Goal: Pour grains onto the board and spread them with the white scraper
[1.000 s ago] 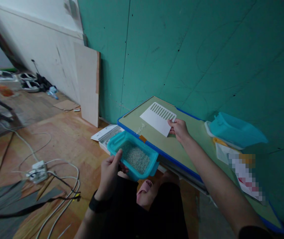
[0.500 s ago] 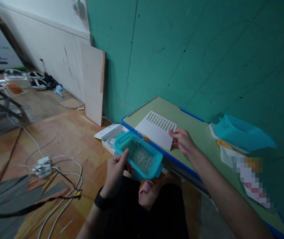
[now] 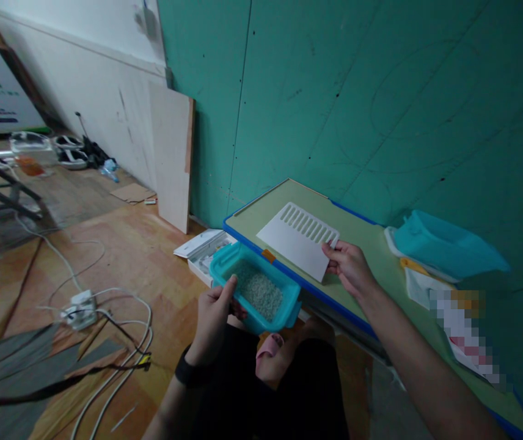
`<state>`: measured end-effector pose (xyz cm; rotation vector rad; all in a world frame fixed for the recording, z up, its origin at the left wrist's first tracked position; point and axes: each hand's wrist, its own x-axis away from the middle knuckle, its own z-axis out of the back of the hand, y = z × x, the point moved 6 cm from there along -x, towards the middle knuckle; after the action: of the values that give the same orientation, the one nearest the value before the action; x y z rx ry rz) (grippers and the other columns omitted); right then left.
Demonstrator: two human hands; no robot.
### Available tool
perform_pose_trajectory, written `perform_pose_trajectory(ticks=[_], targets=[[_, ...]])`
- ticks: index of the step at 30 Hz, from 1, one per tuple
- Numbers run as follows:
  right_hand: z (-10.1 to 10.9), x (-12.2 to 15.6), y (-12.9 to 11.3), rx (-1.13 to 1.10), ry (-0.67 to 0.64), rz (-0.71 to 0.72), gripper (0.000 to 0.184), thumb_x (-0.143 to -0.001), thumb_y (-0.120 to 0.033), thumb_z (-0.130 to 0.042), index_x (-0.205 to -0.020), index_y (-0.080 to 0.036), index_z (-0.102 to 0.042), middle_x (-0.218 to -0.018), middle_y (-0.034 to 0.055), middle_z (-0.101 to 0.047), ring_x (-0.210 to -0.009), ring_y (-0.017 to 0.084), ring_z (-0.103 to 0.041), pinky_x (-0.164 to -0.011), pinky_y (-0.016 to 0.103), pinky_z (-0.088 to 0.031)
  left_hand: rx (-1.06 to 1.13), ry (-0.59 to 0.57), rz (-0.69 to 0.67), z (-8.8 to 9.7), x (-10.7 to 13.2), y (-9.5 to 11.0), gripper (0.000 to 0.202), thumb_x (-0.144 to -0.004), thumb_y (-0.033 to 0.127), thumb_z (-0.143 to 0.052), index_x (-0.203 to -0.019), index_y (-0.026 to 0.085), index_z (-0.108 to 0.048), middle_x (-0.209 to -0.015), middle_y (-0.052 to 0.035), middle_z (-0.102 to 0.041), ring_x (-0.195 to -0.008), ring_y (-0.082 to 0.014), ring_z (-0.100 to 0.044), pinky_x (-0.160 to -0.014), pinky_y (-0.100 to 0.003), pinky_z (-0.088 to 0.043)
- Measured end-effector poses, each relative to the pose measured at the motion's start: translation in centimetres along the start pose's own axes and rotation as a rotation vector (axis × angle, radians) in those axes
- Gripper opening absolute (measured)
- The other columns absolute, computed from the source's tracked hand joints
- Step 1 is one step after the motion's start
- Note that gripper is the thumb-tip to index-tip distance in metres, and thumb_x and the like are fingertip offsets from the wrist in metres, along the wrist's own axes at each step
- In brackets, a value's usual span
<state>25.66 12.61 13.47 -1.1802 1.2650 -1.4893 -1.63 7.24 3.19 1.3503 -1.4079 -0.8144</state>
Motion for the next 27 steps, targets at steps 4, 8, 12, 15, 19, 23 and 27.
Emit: perform_pose_trajectory(ticks=[4,8,12,15,19,23,27], targets=[[2.9,0.0,0.0,0.007,-0.008,0.007,0.040,-0.055,-0.040,-0.086,-0.078,-0.015,-0.065,-0.069,0.0068,-0.072,-0.058,0.021,-0.069,-0.048,0.028,-0.054,0.007,0.017,0.007,0.2,0.1,0.0,0.056,-0.073,0.062,-0.066,-0.040,0.019,-0.054,-0.037,-0.0032,-0.057,-0.035,-0.0148,-0.055,-0.040,-0.024,-0.044],[9.9,-1.4,-1.2,-0.036,0.236,0.184,0.036,-0.058,-0.036,-0.084,-0.082,-0.018,-0.064,-0.074,0.0043,-0.073,-0.062,0.020,-0.070,-0.050,0.026,-0.055,-0.052,0.025,-0.002,0.2,0.4,0.3,0.054,-0.074,0.060,-0.065,-0.040,0.019,-0.056,-0.038,-0.0035,-0.058,-0.036,-0.0145,-0.056,-0.042,-0.023,-0.044],[15.7,-3.5,-1.0,0.029,0.468,0.209,0.024,-0.067,-0.027,-0.076,-0.086,-0.018,-0.066,-0.073,0.0023,-0.072,-0.058,0.017,-0.068,-0.051,0.025,-0.055,-0.026,0.014,0.012,-0.3,0.4,0.1,0.054,-0.073,0.060,-0.066,-0.040,0.020,-0.055,-0.038,-0.0038,-0.059,-0.035,-0.0148,-0.056,-0.041,-0.023,-0.044],[17.2,-5.0,-0.3,0.075,0.551,0.164,0.014,-0.069,-0.020,-0.071,-0.081,-0.016,-0.065,-0.069,0.0015,-0.071,-0.055,0.016,-0.066,-0.050,0.026,-0.054,-0.009,0.010,0.036,-0.6,0.3,-0.3,0.054,-0.070,0.061,-0.068,-0.040,0.019,-0.055,-0.038,-0.0038,-0.058,-0.034,-0.0152,-0.055,-0.040,-0.024,-0.044],[16.4,-6.8,0.0,0.111,0.554,0.120,0.009,-0.070,-0.018,-0.067,-0.079,-0.016,-0.064,-0.063,0.0008,-0.069,-0.050,0.015,-0.064,-0.046,0.025,-0.053,0.009,-0.001,0.056,-0.9,0.5,-0.5,0.052,-0.069,0.061,-0.070,-0.041,0.019,-0.055,-0.038,-0.0037,-0.059,-0.034,-0.0159,-0.056,-0.040,-0.025,-0.045],[13.8,-8.9,-0.2,0.119,0.494,0.088,0.009,-0.069,-0.017,-0.066,-0.078,-0.016,-0.064,-0.056,-0.0005,-0.066,-0.050,0.015,-0.064,-0.048,0.024,-0.053,0.022,-0.002,0.070,-1.0,0.7,-0.6,0.052,-0.069,0.060,-0.070,-0.041,0.019,-0.055,-0.038,-0.0033,-0.058,-0.035,-0.0159,-0.056,-0.040,-0.025,-0.046],[10.2,-10.7,-0.3,0.101,0.423,0.075,0.007,-0.069,-0.017,-0.065,-0.076,-0.016,-0.063,-0.054,-0.0014,-0.065,-0.048,0.015,-0.063,-0.046,0.026,-0.053,0.032,-0.047,0.088,-1.2,0.7,-1.0,0.053,-0.073,0.059,-0.067,-0.039,0.020,-0.056,-0.037,-0.0027,-0.057,-0.034,-0.0151,-0.054,-0.040,-0.026,-0.045]])
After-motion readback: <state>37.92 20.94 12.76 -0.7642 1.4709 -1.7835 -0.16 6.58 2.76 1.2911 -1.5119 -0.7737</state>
